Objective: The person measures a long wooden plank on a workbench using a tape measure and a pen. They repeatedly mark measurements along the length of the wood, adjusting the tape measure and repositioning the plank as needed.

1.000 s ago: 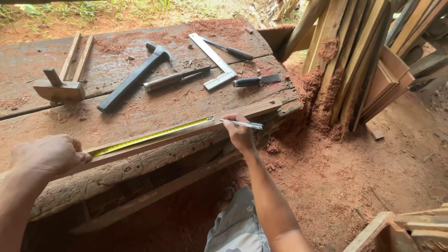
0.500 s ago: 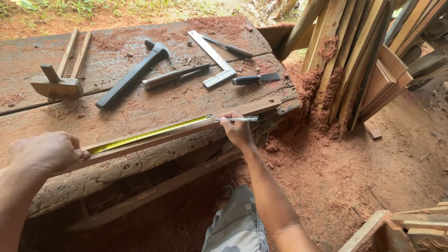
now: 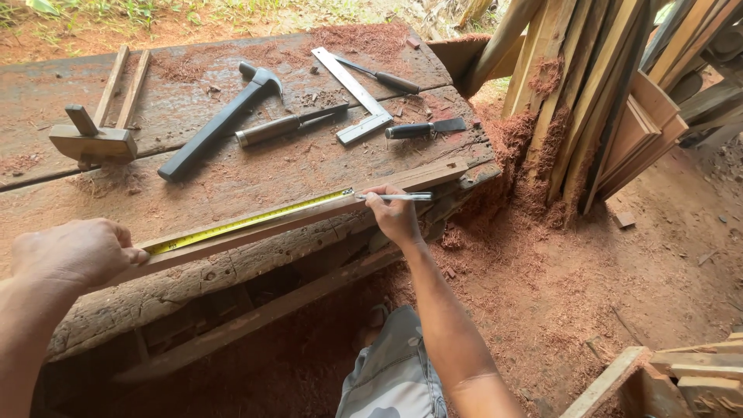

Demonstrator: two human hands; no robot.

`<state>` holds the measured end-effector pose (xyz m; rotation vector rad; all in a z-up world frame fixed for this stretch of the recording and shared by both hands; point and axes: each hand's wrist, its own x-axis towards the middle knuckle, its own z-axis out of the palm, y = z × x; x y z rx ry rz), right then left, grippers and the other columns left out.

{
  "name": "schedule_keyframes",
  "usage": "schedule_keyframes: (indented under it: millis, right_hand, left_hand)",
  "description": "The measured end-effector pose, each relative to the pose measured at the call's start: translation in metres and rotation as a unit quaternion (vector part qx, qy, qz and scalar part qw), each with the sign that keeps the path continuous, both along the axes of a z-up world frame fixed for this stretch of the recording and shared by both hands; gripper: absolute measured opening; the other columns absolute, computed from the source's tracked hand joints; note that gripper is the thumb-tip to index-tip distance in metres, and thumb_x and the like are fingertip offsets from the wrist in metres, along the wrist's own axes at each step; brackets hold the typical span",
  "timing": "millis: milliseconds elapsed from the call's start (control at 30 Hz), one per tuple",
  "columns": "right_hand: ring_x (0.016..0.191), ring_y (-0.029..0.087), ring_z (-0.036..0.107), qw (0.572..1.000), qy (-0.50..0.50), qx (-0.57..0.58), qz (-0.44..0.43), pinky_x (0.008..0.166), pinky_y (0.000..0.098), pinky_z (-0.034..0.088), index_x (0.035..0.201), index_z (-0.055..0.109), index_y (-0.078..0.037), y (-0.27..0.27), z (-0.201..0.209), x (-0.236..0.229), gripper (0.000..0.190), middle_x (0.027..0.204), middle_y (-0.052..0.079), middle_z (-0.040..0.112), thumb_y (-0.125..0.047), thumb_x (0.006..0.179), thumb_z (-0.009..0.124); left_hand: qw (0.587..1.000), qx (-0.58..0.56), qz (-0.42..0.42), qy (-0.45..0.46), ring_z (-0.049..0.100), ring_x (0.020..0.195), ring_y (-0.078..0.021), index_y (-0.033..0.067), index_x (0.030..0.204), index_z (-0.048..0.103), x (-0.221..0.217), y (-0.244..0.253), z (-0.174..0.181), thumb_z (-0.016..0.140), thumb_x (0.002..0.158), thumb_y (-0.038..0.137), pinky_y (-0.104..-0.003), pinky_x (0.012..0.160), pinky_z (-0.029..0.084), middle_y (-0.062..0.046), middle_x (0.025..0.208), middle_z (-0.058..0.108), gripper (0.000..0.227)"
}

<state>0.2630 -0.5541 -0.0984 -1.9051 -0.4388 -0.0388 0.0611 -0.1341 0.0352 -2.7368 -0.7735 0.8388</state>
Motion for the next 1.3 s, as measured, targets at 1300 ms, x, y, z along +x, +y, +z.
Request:
schedule_keyframes:
  millis: [1300]
  right_hand:
    - [0.076,0.023,0.064,0.989,0.08,-0.096,0.081,0.069,0.0388,0.055,0.132,0.058,-0.007,-0.012,-0.199,-0.219,0.05,0.11,0.012,0.069,-0.042,0.097,0.067]
  left_hand:
    - [0.961,-0.116,-0.127,-0.217,0.037,0.051,-0.009,0.0203,0.064,0.057,0.136,-0.209,-0.036,0.065,0.1,0.034,-0.028,0.046,0.032,0.008,0.059,0.051,0.039]
